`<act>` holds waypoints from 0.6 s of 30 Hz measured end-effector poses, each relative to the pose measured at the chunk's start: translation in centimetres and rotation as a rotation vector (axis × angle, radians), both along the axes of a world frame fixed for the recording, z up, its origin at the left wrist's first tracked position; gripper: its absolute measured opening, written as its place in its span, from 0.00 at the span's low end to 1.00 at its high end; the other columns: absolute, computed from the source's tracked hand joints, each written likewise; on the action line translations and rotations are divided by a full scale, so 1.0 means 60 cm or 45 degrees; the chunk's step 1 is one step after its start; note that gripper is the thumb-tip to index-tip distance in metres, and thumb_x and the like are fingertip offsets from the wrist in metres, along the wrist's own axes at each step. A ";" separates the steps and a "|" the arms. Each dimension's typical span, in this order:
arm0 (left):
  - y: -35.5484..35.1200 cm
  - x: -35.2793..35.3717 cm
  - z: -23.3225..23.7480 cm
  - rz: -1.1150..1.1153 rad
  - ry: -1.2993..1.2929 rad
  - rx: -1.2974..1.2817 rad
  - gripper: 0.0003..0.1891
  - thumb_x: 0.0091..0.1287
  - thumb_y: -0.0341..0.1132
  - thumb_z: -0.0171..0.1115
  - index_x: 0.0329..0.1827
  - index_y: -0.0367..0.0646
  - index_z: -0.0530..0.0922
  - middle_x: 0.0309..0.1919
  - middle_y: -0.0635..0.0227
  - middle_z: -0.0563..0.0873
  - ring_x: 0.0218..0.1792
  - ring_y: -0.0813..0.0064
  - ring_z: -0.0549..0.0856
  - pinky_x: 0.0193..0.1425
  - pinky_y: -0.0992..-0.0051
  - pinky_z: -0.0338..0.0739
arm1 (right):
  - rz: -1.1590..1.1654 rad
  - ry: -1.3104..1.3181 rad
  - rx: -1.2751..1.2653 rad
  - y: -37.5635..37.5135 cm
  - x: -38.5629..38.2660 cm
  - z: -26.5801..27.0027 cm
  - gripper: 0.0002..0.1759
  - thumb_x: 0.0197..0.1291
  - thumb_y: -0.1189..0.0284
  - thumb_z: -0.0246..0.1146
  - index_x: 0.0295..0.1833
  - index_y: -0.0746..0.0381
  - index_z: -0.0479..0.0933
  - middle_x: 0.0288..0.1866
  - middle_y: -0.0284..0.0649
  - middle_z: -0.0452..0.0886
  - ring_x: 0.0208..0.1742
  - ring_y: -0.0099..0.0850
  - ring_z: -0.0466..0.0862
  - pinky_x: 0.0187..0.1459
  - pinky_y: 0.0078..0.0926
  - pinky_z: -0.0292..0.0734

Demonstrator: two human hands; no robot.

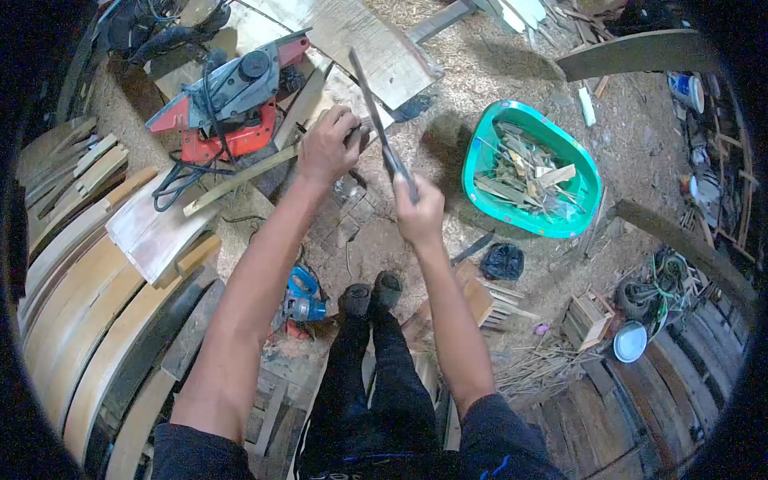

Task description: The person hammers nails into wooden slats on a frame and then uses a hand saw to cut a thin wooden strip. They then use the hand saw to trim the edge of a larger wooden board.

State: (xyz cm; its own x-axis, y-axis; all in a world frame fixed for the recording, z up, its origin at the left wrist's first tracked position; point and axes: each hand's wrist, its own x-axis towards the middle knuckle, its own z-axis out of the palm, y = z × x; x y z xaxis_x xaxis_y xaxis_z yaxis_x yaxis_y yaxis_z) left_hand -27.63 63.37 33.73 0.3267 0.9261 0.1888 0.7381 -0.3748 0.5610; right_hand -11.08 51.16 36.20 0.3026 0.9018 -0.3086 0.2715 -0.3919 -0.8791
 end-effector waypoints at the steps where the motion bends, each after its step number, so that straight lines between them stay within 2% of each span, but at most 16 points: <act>1: -0.002 0.001 -0.001 -0.013 -0.018 -0.007 0.05 0.59 0.31 0.64 0.36 0.44 0.78 0.41 0.65 0.81 0.44 0.59 0.83 0.46 0.61 0.81 | 0.004 -0.005 0.048 -0.031 -0.001 0.005 0.19 0.70 0.62 0.60 0.30 0.66 0.75 0.18 0.36 0.67 0.23 0.22 0.66 0.25 0.30 0.62; 2: -0.002 0.000 -0.006 -0.017 -0.026 -0.007 0.05 0.60 0.32 0.64 0.36 0.44 0.78 0.41 0.64 0.81 0.44 0.59 0.83 0.46 0.61 0.80 | 0.011 -0.022 -0.061 -0.067 0.001 0.030 0.20 0.72 0.64 0.59 0.27 0.63 0.71 0.20 0.27 0.66 0.25 0.17 0.64 0.26 0.24 0.59; 5: -0.001 0.001 -0.002 0.029 -0.023 0.018 0.05 0.60 0.32 0.64 0.36 0.43 0.78 0.41 0.65 0.81 0.44 0.60 0.83 0.47 0.61 0.80 | -0.025 -0.075 -0.103 -0.100 0.009 0.041 0.19 0.71 0.64 0.59 0.28 0.63 0.72 0.20 0.27 0.66 0.25 0.17 0.64 0.26 0.24 0.59; 8: 0.002 0.006 -0.004 0.097 -0.027 0.039 0.05 0.60 0.31 0.64 0.36 0.43 0.78 0.42 0.65 0.81 0.45 0.61 0.82 0.48 0.62 0.80 | -0.038 0.064 -0.136 -0.090 0.021 0.013 0.17 0.70 0.65 0.61 0.29 0.63 0.74 0.20 0.27 0.65 0.24 0.16 0.64 0.25 0.24 0.59; 12: -0.001 0.002 0.006 -0.001 0.032 -0.012 0.06 0.59 0.32 0.65 0.38 0.43 0.79 0.42 0.66 0.81 0.46 0.62 0.82 0.49 0.62 0.80 | 0.010 -0.019 -0.066 -0.136 0.029 0.027 0.19 0.71 0.66 0.60 0.27 0.63 0.72 0.19 0.26 0.66 0.23 0.17 0.64 0.25 0.24 0.59; 15: -0.001 0.003 -0.002 0.008 0.041 -0.004 0.06 0.59 0.32 0.65 0.38 0.44 0.79 0.43 0.66 0.81 0.46 0.62 0.83 0.49 0.62 0.80 | -0.008 0.006 -0.129 -0.111 0.025 0.049 0.19 0.70 0.65 0.60 0.27 0.64 0.73 0.18 0.29 0.66 0.23 0.18 0.65 0.25 0.25 0.59; 16: 0.000 0.003 -0.003 0.002 0.015 0.053 0.07 0.59 0.30 0.67 0.38 0.43 0.80 0.42 0.65 0.82 0.45 0.59 0.84 0.46 0.62 0.80 | -0.014 0.016 -0.112 -0.076 0.023 0.051 0.18 0.69 0.65 0.62 0.27 0.64 0.74 0.18 0.31 0.67 0.23 0.19 0.65 0.25 0.26 0.60; 18: -0.012 0.002 -0.006 0.008 0.032 0.026 0.07 0.58 0.30 0.67 0.38 0.43 0.80 0.42 0.65 0.82 0.44 0.59 0.84 0.46 0.62 0.80 | -0.048 0.043 -0.095 -0.050 0.012 0.033 0.19 0.68 0.64 0.62 0.27 0.64 0.76 0.17 0.32 0.68 0.23 0.19 0.66 0.24 0.27 0.60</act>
State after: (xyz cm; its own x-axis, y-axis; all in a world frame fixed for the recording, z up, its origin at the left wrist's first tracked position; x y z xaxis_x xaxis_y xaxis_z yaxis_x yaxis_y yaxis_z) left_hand -27.53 62.67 33.39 0.3257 0.9242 0.1996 0.7542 -0.3813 0.5346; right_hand -10.35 48.17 38.16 0.3240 0.8641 -0.3852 0.2260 -0.4661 -0.8554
